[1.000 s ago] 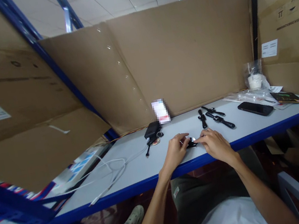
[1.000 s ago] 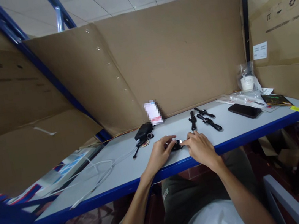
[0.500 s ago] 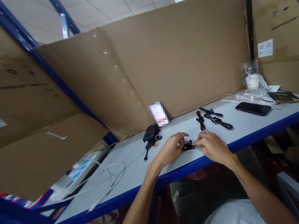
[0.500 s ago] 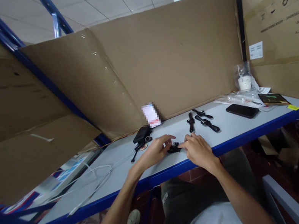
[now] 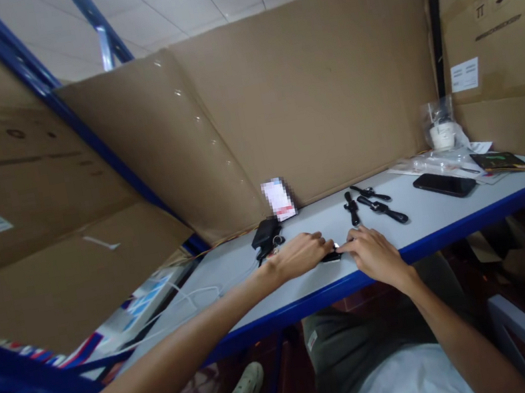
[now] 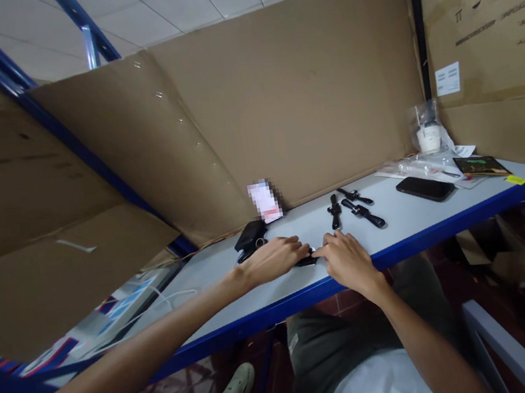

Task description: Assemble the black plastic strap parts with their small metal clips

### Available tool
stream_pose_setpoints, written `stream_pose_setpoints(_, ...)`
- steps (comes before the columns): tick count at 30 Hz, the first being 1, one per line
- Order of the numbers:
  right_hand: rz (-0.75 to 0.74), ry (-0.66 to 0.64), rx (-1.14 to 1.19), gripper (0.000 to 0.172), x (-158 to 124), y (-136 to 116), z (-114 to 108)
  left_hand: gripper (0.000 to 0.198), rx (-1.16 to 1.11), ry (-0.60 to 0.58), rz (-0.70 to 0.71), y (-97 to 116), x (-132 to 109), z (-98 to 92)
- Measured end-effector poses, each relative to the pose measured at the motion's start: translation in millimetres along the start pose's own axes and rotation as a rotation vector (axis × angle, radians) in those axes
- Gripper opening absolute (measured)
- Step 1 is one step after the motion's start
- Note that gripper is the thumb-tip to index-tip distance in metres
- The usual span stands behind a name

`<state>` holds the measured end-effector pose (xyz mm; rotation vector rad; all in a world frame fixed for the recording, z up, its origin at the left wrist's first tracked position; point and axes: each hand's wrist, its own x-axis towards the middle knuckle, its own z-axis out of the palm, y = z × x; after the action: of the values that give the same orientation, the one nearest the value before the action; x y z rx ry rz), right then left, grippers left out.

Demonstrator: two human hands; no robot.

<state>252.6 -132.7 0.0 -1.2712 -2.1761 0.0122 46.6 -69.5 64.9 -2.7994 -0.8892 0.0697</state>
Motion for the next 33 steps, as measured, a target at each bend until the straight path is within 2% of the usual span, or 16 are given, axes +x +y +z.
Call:
stream_pose_setpoints(5,-0.006,0.006,0.011,0.042,-0.4,-0.2,-0.4,0.033,0.075,-0.139,-0.261,14.1,8.9,-6.4)
stream_pose_setpoints(8,0.002,-0.004,0.010,0.044,-0.8,-1.5,-2.3,0.033,0.047,-0.175,-0.332,17.3,15.3,-8.7)
stream_pose_setpoints(12,0.012,-0.009,0.008,0.044,-0.8,-2.3,-3.0,0.023,0.078,-0.167,-0.245,19.7,13.9,-7.2)
stream_pose_setpoints(18,-0.004,-0.009,0.000,0.043,-1.2,-1.7,-2.4,0.022,0.212,-0.112,-0.118,21.7,6.5,-3.9)
stream_pose_setpoints(23,-0.001,-0.008,0.007,0.044,-1.3,-1.9,-3.1,0.019,0.340,-0.139,0.089,6.4,6.6,-5.2)
stream_pose_setpoints(27,-0.007,-0.001,0.012,0.042,-1.1,-2.2,-3.4,0.016,0.367,-0.075,0.225,-9.2,8.1,-1.7)
stream_pose_setpoints(33,-0.008,0.001,-0.005,0.042,-1.4,-0.3,-0.3,0.015,0.289,-0.059,0.291,-17.9,10.6,2.9)
